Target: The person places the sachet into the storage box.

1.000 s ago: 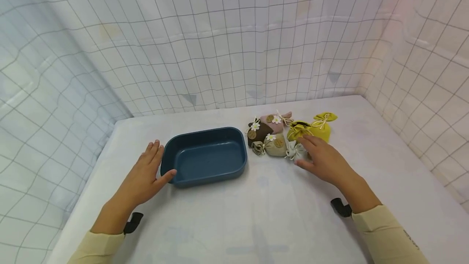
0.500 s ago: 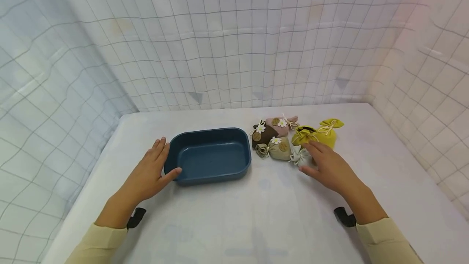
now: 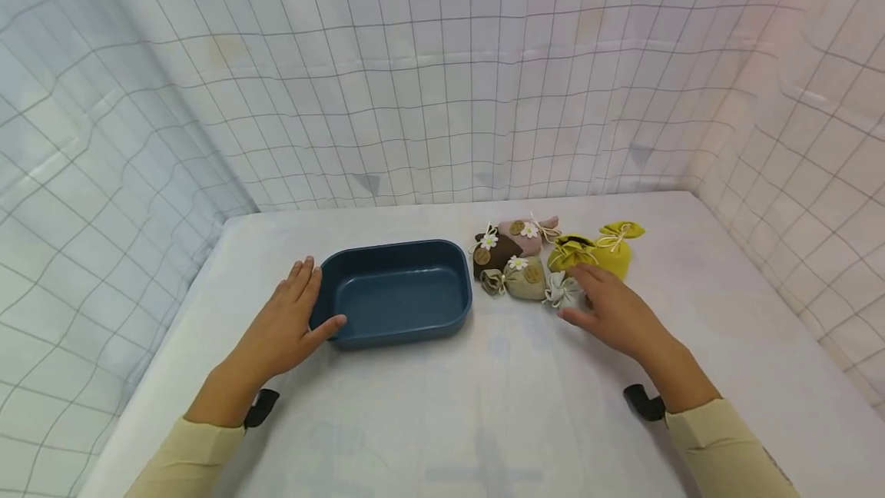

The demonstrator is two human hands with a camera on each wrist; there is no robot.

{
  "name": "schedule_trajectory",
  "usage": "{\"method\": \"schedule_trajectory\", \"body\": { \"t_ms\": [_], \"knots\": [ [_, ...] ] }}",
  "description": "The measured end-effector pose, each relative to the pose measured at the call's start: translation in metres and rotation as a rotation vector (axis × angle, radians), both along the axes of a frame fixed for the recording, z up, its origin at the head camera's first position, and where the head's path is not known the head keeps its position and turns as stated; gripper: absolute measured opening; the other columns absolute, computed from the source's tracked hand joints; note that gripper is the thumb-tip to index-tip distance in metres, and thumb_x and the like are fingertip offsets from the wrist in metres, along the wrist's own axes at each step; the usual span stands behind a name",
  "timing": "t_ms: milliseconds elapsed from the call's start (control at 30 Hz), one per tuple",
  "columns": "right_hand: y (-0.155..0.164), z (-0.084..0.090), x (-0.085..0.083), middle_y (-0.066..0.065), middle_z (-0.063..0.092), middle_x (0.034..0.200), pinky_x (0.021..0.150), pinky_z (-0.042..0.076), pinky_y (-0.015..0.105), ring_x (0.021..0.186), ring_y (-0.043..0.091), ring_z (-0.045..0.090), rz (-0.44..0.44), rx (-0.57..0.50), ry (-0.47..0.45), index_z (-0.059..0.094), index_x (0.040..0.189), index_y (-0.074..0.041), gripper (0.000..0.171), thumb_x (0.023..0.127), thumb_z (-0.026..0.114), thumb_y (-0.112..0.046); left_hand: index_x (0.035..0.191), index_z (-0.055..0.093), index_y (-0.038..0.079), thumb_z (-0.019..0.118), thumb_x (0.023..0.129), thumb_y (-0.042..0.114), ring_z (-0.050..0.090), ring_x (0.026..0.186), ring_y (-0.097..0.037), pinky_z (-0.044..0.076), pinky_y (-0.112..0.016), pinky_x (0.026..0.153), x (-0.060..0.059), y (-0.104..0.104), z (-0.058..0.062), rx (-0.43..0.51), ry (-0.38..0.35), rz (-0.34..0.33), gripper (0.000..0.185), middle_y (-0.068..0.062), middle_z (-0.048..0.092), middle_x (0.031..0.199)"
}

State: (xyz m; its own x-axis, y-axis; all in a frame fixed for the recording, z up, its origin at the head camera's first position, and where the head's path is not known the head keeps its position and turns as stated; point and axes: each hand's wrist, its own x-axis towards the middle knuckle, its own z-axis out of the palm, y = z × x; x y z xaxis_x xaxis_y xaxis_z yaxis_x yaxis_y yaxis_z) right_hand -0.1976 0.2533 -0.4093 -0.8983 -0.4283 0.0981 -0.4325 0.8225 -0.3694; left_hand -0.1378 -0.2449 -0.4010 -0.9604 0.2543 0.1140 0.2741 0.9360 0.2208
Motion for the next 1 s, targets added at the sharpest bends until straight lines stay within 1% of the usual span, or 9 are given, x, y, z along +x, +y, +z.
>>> {"method": "schedule_trajectory", "body": {
  "t_ms": [133,300,500,667,867,1000],
  "knots": [
    [-0.002,-0.002,0.000,0.029,0.039,0.148,0.107,0.030,0.065,0.136,0.050,0.034,-0.002,0.000,-0.020,0.044,0.146,0.002,0.075,0.090,0.074,-0.038,0.154,0.017,-0.010,0.049,0.096,0.065,0.003,0.150,-0.039,0.014,-0.057,0.117,0.000,0.001,-0.004,0.000,-0.005,0.009,0.100,-0.023,0.006,0.163],
    [-0.004,-0.002,0.001,0.029,0.040,0.147,0.107,0.031,0.063,0.135,0.049,0.036,0.000,0.028,0.003,0.044,0.145,0.007,0.078,0.089,0.075,-0.039,0.154,0.017,-0.009,0.049,0.095,0.066,0.002,0.150,-0.038,0.014,-0.057,0.117,-0.001,0.003,-0.009,0.009,-0.018,0.012,0.101,-0.023,0.006,0.163],
    [-0.004,-0.001,0.003,0.030,0.044,0.143,0.105,0.033,0.063,0.132,0.049,0.039,-0.019,0.041,0.029,0.049,0.141,0.007,0.073,0.088,0.077,-0.035,0.155,0.017,-0.009,0.047,0.095,0.067,0.001,0.150,-0.037,0.015,-0.057,0.117,-0.003,0.004,-0.011,0.016,-0.016,0.003,0.101,-0.022,0.005,0.163],
    [-0.003,0.000,0.002,0.030,0.046,0.142,0.105,0.034,0.063,0.131,0.049,0.041,-0.029,0.036,0.001,0.048,0.142,0.006,0.071,0.088,0.077,-0.032,0.154,0.017,-0.010,0.048,0.094,0.067,0.002,0.150,-0.039,0.015,-0.058,0.117,-0.002,0.004,-0.009,0.014,-0.019,0.002,0.103,-0.024,0.007,0.163],
    [-0.003,-0.002,0.000,0.032,0.045,0.142,0.106,0.032,0.063,0.131,0.050,0.040,-0.032,0.033,-0.049,0.047,0.141,0.009,0.075,0.088,0.077,-0.034,0.155,0.014,-0.009,0.047,0.092,0.072,0.002,0.150,-0.038,0.013,-0.057,0.117,-0.003,0.004,-0.011,0.008,-0.062,0.002,0.107,-0.023,0.006,0.163],
    [-0.002,-0.003,-0.001,0.032,0.044,0.142,0.106,0.032,0.063,0.132,0.050,0.039,-0.029,0.034,-0.069,0.047,0.141,0.009,0.075,0.088,0.077,-0.034,0.154,0.015,-0.010,0.048,0.092,0.072,0.003,0.150,-0.039,0.014,-0.057,0.117,-0.002,0.004,-0.011,0.012,-0.072,-0.001,0.108,-0.024,0.007,0.163]
  ]
}}
